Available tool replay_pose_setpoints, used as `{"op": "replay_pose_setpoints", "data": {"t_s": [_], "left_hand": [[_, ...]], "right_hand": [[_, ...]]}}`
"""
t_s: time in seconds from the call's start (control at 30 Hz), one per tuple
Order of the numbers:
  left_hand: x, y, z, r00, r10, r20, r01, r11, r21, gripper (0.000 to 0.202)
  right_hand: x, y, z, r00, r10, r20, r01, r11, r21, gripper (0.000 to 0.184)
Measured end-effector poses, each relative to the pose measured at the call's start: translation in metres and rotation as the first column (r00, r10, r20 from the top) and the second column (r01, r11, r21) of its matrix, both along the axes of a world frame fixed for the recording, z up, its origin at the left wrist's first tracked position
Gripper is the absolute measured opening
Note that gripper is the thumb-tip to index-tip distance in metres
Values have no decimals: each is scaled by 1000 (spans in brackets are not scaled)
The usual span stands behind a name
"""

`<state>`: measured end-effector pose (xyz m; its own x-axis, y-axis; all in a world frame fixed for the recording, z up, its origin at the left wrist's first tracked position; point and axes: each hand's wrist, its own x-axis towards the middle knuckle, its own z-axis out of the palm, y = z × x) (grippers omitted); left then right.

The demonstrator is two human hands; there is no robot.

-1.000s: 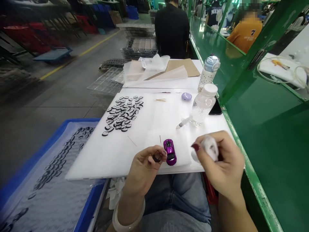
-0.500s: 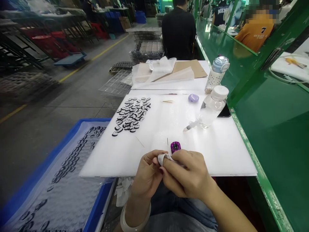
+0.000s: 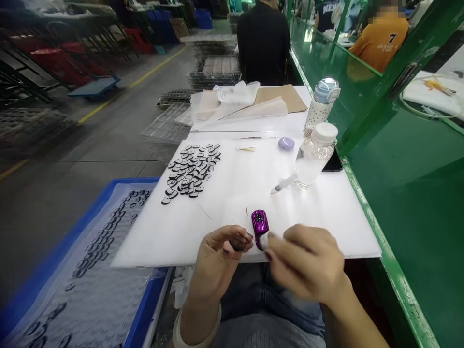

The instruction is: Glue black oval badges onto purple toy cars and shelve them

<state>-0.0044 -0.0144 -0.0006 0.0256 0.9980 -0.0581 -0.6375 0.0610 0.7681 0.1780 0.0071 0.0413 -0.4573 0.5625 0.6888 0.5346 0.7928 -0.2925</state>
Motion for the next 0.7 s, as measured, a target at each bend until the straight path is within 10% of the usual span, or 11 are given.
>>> {"op": "replay_pose_setpoints", "data": {"t_s": [0.1, 0.2, 0.37, 0.7], "left_hand": [[-6, -6, 0, 933, 114, -342, -74, 989, 128, 18], [-7, -9, 0, 618, 341, -708, -60, 919, 390, 17], [3, -3, -4, 224, 604, -765, 118, 762, 637, 18], [1, 0, -9, 205, 518, -830, 108, 831, 545, 23]], "right_hand": [[12, -2, -10, 981, -153, -120, 126, 971, -204, 11], [10, -4, -26, 965, -218, -147, 142, 902, -409, 6], [-1, -5, -40, 965, -229, -130, 129, 840, -526, 8], [-3, -2, -39, 967, -228, -112, 116, 790, -602, 8]]}}
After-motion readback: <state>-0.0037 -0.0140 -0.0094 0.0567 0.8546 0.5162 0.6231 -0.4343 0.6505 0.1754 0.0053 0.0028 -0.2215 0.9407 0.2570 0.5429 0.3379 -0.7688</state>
